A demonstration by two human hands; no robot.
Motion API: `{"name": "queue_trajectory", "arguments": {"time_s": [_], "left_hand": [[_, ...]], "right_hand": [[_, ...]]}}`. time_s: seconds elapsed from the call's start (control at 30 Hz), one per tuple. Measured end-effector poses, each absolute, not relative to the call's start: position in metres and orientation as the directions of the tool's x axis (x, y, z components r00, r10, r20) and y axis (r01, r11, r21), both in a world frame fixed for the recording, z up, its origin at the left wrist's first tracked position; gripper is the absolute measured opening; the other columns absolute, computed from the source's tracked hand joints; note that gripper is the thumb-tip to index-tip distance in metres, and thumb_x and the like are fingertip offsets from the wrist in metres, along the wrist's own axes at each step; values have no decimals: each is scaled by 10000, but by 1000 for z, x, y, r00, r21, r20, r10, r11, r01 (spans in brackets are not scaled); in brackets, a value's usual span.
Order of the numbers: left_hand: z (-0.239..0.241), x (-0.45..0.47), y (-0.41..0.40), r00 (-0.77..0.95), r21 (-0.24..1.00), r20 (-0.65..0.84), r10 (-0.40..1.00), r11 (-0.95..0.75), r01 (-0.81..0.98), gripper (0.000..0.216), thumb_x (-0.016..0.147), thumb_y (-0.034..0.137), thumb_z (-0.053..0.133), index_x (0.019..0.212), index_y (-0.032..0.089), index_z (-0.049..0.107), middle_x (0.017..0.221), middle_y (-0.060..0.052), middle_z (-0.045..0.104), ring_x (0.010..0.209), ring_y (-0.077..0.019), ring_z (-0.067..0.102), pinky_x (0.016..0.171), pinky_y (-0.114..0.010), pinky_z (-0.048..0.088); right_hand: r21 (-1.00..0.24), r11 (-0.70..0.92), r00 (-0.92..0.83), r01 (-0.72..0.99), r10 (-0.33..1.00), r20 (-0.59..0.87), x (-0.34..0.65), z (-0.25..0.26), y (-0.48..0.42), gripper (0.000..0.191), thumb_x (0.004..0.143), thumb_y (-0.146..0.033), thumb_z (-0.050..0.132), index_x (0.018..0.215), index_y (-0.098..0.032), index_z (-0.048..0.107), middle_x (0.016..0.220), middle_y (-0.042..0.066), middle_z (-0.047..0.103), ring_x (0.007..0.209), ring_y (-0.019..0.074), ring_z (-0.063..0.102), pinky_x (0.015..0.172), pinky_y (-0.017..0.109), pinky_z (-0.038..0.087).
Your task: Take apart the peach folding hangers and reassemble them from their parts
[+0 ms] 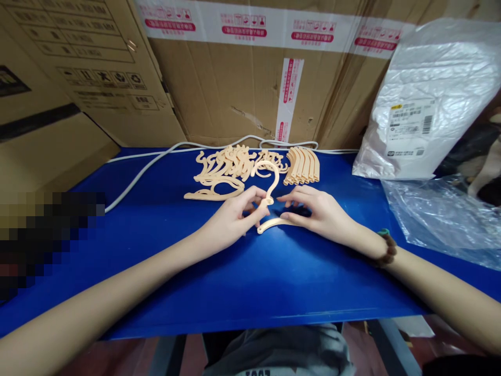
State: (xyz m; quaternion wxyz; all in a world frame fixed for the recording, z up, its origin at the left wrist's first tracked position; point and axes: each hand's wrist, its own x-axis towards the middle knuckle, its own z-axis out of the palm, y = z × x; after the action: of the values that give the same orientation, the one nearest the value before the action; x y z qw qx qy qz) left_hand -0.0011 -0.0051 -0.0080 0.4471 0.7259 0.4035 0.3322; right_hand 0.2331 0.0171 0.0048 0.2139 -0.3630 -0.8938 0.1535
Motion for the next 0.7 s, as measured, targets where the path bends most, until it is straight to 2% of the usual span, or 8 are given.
{"name": "queue_trajectory", "arguments": {"time_s": [0.1,0.23,0.33,0.43,0.53,0.7], "left_hand": [[-4,0,-3,423,971,21,906,-119,206,278,922,447,557,978,176,585,856,-20,643,645,-117,616,471,-204,452],[-2,-2,1,337,987,-46,940,-9,162,275,854,440,653,903,170,657,877,-34,704,708,-122,631,648,-249,523],[-2,-3,3,312,989,-141,940,116,95,248,822,406,695,880,166,675,911,-51,736,763,-140,667,714,-273,542],[-2,-2,2,330,975,-221,918,220,43,191,832,339,692,868,153,670,892,-47,731,697,-123,674,687,-269,559],[-1,1,1,338,968,-248,908,249,40,138,862,290,664,883,154,665,803,-26,707,644,-110,662,633,-245,561],[-4,1,1,308,964,-251,918,264,-3,109,864,242,671,949,176,690,846,-34,701,753,-142,685,634,-259,602]], "right_hand": [[-296,749,-702,592,660,266,234,7,15,331,920,-451,614,1114,-199,707,996,81,674,904,204,626,769,324,485],[-187,800,-755,570,600,264,236,6,14,343,936,-459,585,1108,-196,722,997,85,665,877,199,605,752,325,468],[-118,822,-784,556,567,251,236,5,14,310,957,-419,561,1087,-192,727,978,79,656,839,193,582,739,328,441],[-88,834,-802,545,549,235,234,5,14,283,992,-345,499,1045,-174,717,967,81,648,823,188,563,746,327,425],[-63,821,-794,567,566,221,231,6,13,300,1016,-309,425,1009,-147,677,960,94,647,819,193,549,751,328,413],[-52,800,-772,597,591,233,230,4,13,310,1039,-288,340,993,-146,612,922,92,647,796,196,533,743,321,394]]}}
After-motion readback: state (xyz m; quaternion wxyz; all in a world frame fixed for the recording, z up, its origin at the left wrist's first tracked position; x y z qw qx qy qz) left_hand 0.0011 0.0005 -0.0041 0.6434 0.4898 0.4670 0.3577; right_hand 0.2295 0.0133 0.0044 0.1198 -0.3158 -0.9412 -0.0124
